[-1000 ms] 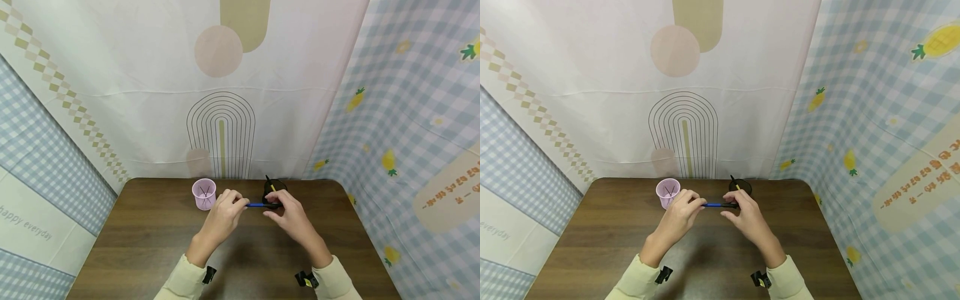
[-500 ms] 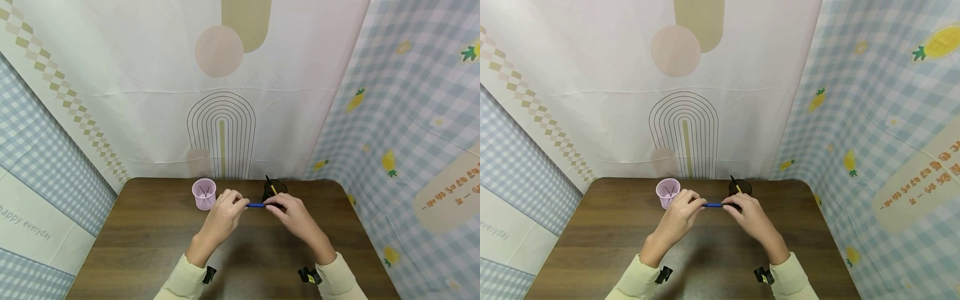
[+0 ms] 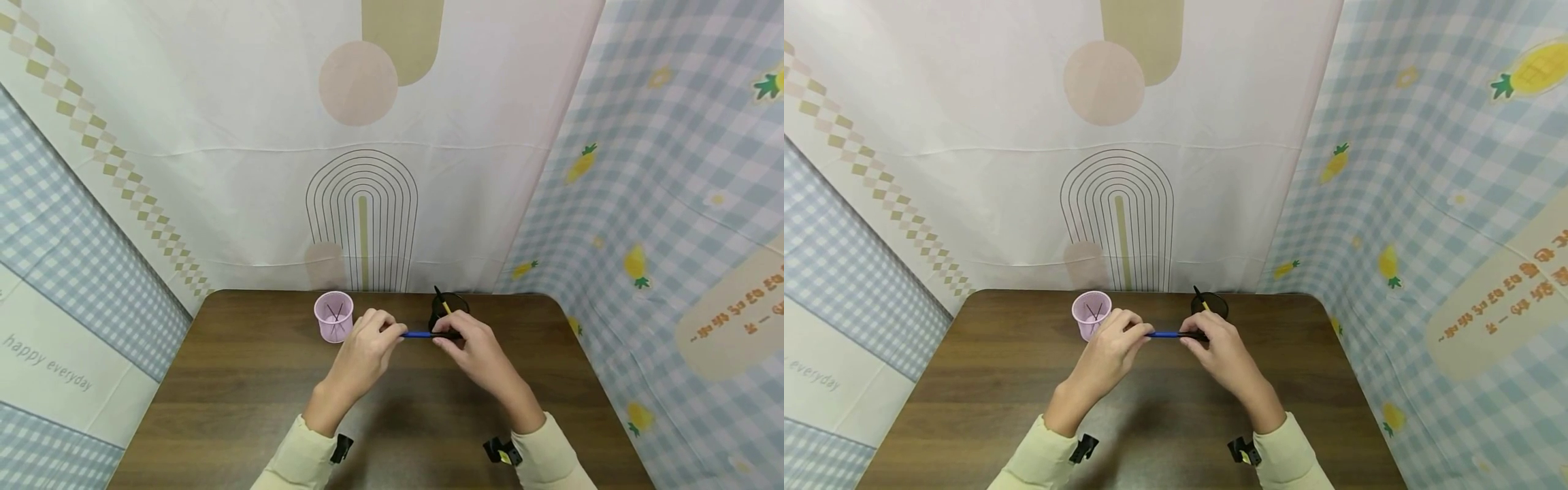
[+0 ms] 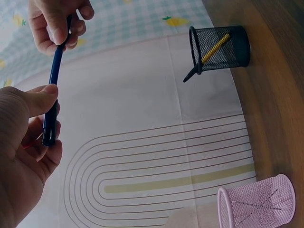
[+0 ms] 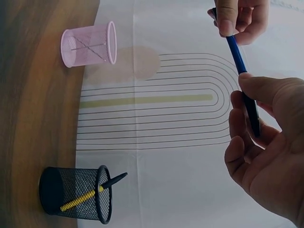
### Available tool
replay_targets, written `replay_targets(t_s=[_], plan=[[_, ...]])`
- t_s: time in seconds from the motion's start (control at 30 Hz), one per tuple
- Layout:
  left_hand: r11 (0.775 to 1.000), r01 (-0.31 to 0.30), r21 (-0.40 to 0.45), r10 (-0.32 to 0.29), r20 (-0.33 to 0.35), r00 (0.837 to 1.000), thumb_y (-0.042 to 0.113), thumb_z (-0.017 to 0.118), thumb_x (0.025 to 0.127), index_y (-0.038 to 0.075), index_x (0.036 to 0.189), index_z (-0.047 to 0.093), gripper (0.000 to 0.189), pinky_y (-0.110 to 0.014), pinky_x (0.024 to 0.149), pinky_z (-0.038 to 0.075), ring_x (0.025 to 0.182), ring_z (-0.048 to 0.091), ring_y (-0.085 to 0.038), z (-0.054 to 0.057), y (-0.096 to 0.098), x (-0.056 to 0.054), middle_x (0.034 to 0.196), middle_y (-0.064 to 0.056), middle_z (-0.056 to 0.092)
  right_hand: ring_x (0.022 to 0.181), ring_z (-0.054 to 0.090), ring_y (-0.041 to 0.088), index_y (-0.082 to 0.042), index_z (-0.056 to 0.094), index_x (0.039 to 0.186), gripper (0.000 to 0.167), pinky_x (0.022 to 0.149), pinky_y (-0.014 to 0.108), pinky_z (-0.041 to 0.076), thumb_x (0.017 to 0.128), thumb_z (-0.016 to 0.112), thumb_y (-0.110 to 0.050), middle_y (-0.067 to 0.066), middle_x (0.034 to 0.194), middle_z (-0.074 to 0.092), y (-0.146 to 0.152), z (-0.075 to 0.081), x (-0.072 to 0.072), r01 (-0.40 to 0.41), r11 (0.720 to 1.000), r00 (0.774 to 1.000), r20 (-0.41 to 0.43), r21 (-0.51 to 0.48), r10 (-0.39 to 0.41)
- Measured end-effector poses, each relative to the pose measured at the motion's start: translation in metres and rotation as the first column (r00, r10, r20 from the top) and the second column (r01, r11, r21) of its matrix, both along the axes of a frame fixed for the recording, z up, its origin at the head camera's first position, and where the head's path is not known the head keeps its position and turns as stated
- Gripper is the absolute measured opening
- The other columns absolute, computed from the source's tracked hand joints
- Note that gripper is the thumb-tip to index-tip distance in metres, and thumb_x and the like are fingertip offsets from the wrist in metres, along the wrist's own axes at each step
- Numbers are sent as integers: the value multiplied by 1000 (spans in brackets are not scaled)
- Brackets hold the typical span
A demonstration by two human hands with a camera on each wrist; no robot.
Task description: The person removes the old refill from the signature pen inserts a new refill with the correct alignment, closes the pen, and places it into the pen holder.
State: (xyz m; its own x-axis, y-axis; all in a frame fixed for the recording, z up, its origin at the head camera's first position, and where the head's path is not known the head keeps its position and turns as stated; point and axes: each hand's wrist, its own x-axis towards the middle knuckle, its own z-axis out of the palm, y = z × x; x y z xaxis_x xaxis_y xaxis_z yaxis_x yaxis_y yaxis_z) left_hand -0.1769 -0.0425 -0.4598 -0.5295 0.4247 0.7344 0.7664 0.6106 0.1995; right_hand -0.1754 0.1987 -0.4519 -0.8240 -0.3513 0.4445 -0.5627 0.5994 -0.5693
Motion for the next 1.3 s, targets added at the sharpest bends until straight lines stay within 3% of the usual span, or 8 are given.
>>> replay_targets(t_s=[0.33,0.77,1.0,1.3], plan=[[1000,1,-4,-1,11,1000,8,74,93,9,102,73,10,-32,74,47,89,57,-21,0,0,0,94,-3,63,81,56,7,-17,70,105,23,67,23,50,87,81,-6,-6,98,65,-3,0,2,18,1000,1000,-13,20,-18],[1000,3,-5,-3,16,1000,8,74,93,10,103,73,10,-32,74,47,89,58,-20,1,1,0,94,-3,63,90,56,8,-18,73,100,19,71,25,52,85,83,-10,-8,99,66,-3,1,2,19,998,992,-127,63,-11],[1000,-4,-5,4,16,1000,9,73,93,9,102,73,9,-33,75,48,88,58,-22,1,1,1,94,-3,62,89,56,10,-16,74,99,22,71,27,51,82,85,-7,-5,97,66,-2,1,1,20,995,984,-177,93,-3],[1000,-3,-1,3,3,1000,8,74,92,10,101,73,9,-33,74,49,87,59,-22,1,1,2,95,-3,62,85,53,12,-18,75,97,18,72,30,46,83,86,-14,-5,95,65,-4,3,2,54,986,974,-224,158,-17]])
